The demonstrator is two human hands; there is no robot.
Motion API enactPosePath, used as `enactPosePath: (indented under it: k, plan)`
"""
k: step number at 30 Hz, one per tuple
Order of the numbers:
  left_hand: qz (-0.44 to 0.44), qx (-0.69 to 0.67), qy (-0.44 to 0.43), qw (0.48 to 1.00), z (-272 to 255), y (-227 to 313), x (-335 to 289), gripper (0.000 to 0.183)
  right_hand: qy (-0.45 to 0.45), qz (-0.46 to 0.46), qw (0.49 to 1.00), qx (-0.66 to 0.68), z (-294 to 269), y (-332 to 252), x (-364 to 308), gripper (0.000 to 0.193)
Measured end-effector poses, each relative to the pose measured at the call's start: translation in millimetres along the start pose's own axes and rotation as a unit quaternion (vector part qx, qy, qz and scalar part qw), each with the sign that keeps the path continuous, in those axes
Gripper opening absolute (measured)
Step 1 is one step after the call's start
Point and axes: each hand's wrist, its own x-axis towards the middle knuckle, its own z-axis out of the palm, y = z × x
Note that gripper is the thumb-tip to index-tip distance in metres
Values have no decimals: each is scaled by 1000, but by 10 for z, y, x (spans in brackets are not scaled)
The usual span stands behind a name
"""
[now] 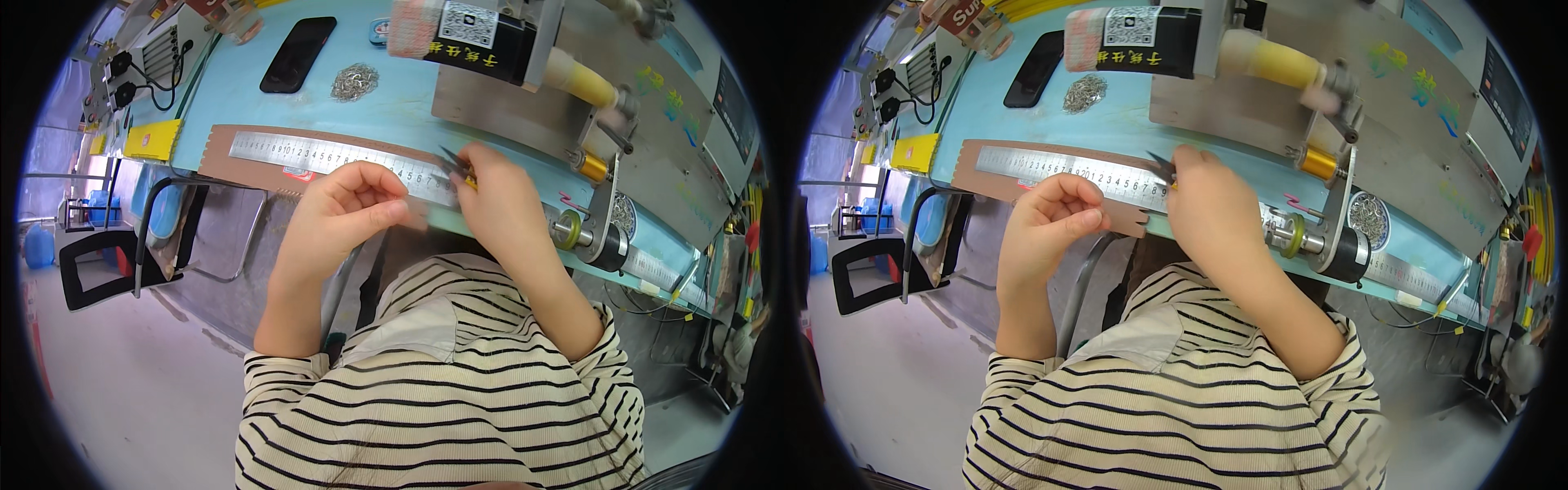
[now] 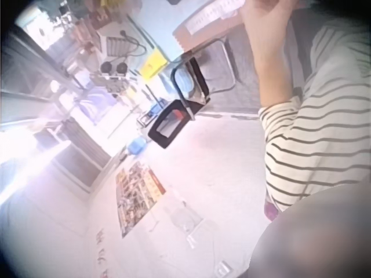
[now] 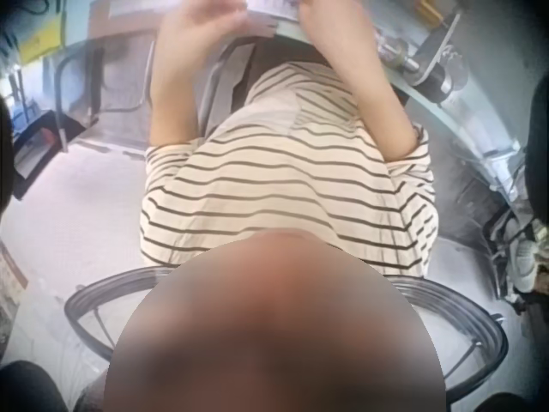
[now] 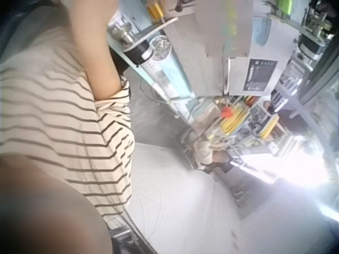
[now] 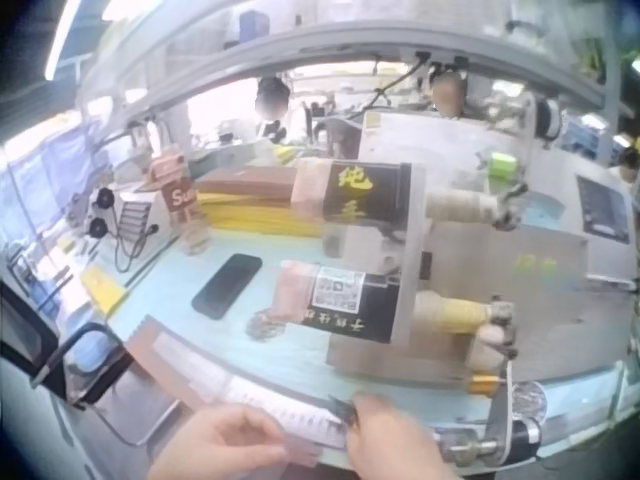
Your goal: The person repeatedly threads a thin wire through a small metal component, secures it with a crimping tool, and cuts the excess wire. The process is repeated multiple times with the same type of component.
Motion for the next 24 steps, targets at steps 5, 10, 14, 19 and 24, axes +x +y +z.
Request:
enactPosePath:
  k: [5, 10, 14, 19, 24]
  plan:
    - [18, -61, -28, 998, -9, -45, -19, 27, 28, 32, 997, 63, 85, 36, 56, 22]
    - [13, -96, -21, 995, 39, -100, -46, 38, 44, 84, 991, 91, 51, -24, 82, 25]
    - [30, -140, 36, 989, 159, -182, -5, 40, 157, 55, 934, 316, -99, -184, 1, 23]
    - [82, -255, 31, 963, 362, -258, 67, 40, 109, -28, 881, 460, -319, -364, -316, 31]
    - [72, -289, 16, 954, 459, -239, 82, 40, 109, -84, 903, 407, -312, -342, -396, 36]
